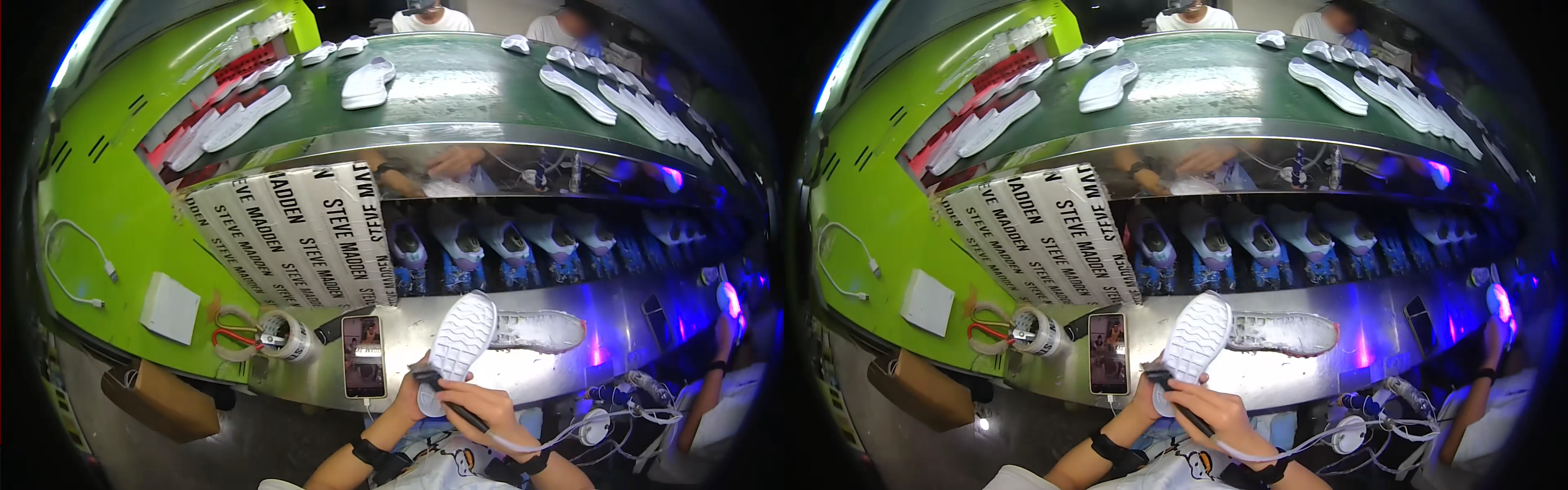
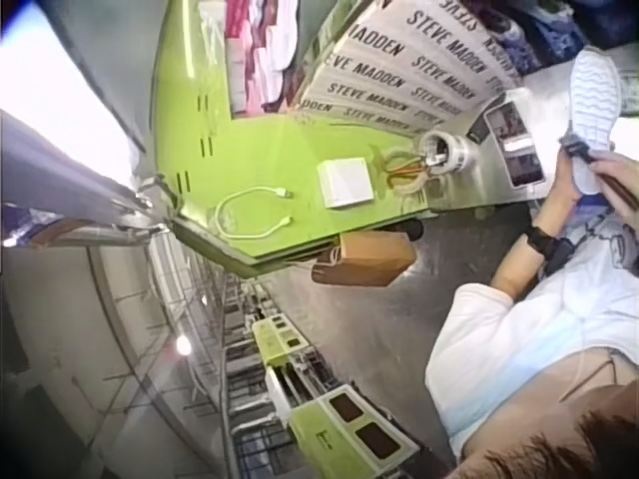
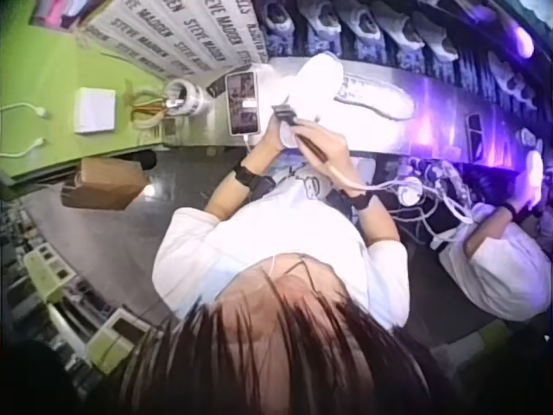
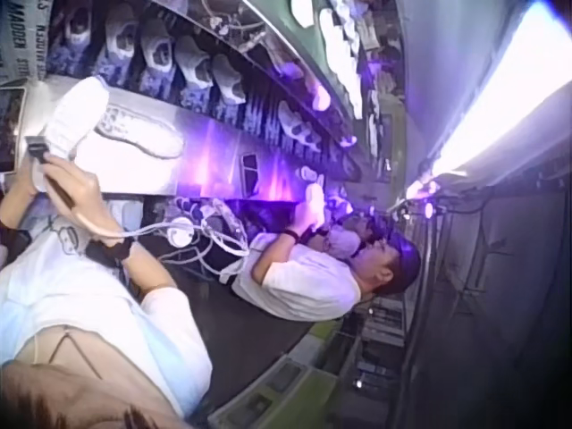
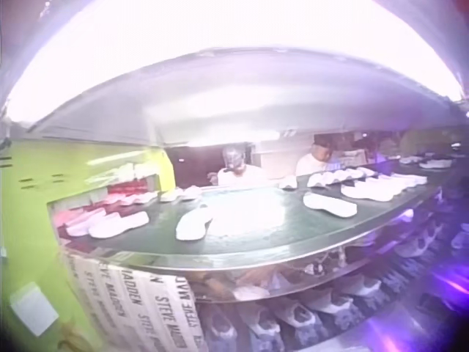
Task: The person repeatedly picks up white shoes from a conveyor belt and scrubs the soles with a brush. The person holds the shoe in one hand and uses the brush in the other to clean the textured bottom surface. After scrubbing, the person places the shoe back onto the moving belt. The process is repeated continuously for multiple shoes.
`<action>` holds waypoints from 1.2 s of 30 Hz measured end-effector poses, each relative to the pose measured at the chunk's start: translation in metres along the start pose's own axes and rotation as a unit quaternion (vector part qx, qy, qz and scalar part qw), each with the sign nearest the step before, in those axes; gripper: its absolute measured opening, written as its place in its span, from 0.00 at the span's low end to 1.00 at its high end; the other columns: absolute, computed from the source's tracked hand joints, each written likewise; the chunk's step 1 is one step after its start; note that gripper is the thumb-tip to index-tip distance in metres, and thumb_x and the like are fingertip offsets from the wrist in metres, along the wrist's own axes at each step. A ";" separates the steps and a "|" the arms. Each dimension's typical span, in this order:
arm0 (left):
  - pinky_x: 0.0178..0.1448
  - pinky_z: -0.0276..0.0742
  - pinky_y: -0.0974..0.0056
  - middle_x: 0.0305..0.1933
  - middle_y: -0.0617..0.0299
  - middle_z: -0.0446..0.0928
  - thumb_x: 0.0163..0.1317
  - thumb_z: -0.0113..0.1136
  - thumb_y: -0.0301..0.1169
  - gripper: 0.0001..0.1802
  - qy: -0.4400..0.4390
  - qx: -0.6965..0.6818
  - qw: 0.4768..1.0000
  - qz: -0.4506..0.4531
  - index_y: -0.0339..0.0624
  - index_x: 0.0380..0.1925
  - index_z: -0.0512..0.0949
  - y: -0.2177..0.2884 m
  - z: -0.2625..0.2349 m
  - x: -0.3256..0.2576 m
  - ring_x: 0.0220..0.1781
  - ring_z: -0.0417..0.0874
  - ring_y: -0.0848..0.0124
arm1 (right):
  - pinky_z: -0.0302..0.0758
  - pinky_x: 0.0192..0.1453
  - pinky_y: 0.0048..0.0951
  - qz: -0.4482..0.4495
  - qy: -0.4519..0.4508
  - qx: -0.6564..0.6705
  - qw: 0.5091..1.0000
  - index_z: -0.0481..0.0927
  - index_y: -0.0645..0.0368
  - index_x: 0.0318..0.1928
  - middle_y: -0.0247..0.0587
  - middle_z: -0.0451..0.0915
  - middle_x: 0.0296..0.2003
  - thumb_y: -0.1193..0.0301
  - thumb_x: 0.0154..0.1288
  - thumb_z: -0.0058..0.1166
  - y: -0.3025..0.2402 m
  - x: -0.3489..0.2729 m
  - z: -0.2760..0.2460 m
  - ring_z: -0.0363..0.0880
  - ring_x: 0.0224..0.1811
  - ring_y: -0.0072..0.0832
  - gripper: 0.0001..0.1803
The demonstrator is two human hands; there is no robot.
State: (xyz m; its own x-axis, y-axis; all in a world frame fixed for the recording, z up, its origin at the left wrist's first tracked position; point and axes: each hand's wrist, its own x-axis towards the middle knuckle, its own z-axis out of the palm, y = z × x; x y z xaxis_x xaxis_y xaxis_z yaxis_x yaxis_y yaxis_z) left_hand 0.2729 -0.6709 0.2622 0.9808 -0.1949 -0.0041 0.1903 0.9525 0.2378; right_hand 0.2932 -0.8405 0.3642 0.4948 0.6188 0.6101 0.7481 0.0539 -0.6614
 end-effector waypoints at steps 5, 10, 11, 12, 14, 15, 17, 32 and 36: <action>0.52 0.77 0.48 0.56 0.48 0.73 0.70 0.36 0.49 0.29 0.002 -0.029 0.999 -0.014 0.43 0.64 0.64 0.005 0.010 0.001 0.51 0.77 0.51 | 0.80 0.45 0.27 0.128 0.095 0.052 0.986 0.82 0.65 0.44 0.49 0.83 0.42 0.79 0.56 0.60 0.008 0.000 -0.003 0.85 0.38 0.31 0.13; 0.51 0.77 0.47 0.57 0.47 0.71 0.69 0.38 0.51 0.31 -0.011 -0.034 0.999 0.029 0.44 0.65 0.62 0.016 0.010 0.013 0.51 0.76 0.51 | 0.76 0.51 0.31 0.117 -0.059 0.074 0.989 0.84 0.58 0.44 0.44 0.83 0.44 0.80 0.53 0.60 -0.009 0.009 -0.012 0.82 0.44 0.35 0.15; 0.54 0.77 0.45 0.60 0.46 0.70 0.70 0.37 0.50 0.31 -0.036 -0.013 0.999 0.029 0.42 0.66 0.61 0.021 0.002 0.013 0.54 0.77 0.49 | 0.76 0.51 0.31 0.130 -0.036 0.057 0.989 0.84 0.57 0.44 0.43 0.83 0.45 0.80 0.52 0.61 -0.007 0.012 -0.015 0.81 0.44 0.33 0.16; 0.54 0.77 0.46 0.60 0.45 0.70 0.70 0.36 0.49 0.31 -0.088 -0.042 0.995 -0.018 0.41 0.66 0.61 0.024 0.004 0.018 0.55 0.77 0.49 | 0.74 0.51 0.31 0.113 -0.078 0.069 0.988 0.85 0.57 0.42 0.43 0.83 0.45 0.80 0.51 0.61 -0.007 0.013 -0.019 0.79 0.44 0.31 0.15; 0.55 0.78 0.47 0.60 0.42 0.70 0.70 0.39 0.46 0.31 -0.091 0.015 0.990 -0.110 0.33 0.64 0.61 0.039 0.010 0.017 0.56 0.77 0.47 | 0.76 0.52 0.29 0.094 -0.151 0.124 0.976 0.84 0.59 0.43 0.44 0.83 0.44 0.79 0.55 0.60 -0.004 0.009 -0.021 0.82 0.46 0.33 0.13; 0.55 0.78 0.48 0.60 0.40 0.71 0.71 0.41 0.44 0.30 -0.070 0.063 0.983 -0.157 0.31 0.64 0.61 0.046 0.013 0.019 0.56 0.78 0.47 | 0.77 0.51 0.29 0.119 -0.175 0.163 0.964 0.84 0.59 0.43 0.44 0.83 0.43 0.78 0.55 0.60 -0.007 0.008 -0.027 0.83 0.45 0.34 0.13; 0.54 0.80 0.57 0.54 0.43 0.76 0.69 0.47 0.36 0.25 -0.029 0.200 0.962 -0.182 0.30 0.60 0.66 0.050 0.045 0.030 0.51 0.82 0.58 | 0.78 0.51 0.28 0.248 -0.156 0.206 0.934 0.84 0.60 0.44 0.46 0.84 0.42 0.77 0.57 0.59 -0.019 0.017 -0.042 0.84 0.43 0.35 0.12; 0.64 0.67 0.56 0.60 0.49 0.70 0.67 0.45 0.47 0.28 -0.080 0.042 0.979 -0.184 0.38 0.59 0.67 0.048 0.019 0.039 0.59 0.73 0.58 | 0.77 0.51 0.28 0.190 -0.018 0.146 0.971 0.85 0.60 0.42 0.45 0.83 0.41 0.79 0.52 0.63 -0.006 0.009 -0.087 0.81 0.46 0.29 0.13; 0.72 0.59 0.50 0.71 0.47 0.57 0.67 0.39 0.46 0.35 -0.048 -0.006 0.998 -0.033 0.43 0.71 0.51 -0.003 0.049 0.027 0.67 0.66 0.51 | 0.75 0.44 0.20 0.316 0.032 0.203 0.926 0.83 0.62 0.44 0.43 0.83 0.38 0.77 0.57 0.62 -0.010 0.009 -0.050 0.79 0.41 0.20 0.13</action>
State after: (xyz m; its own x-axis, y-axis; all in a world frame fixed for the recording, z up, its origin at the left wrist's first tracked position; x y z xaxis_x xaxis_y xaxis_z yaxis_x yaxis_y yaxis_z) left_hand 0.2966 -0.6905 0.3087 0.9578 -0.2775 0.0746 0.2546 0.9399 0.2277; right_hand 0.3124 -0.8744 0.3977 0.8122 0.5802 0.0609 0.0781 -0.0047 -0.9969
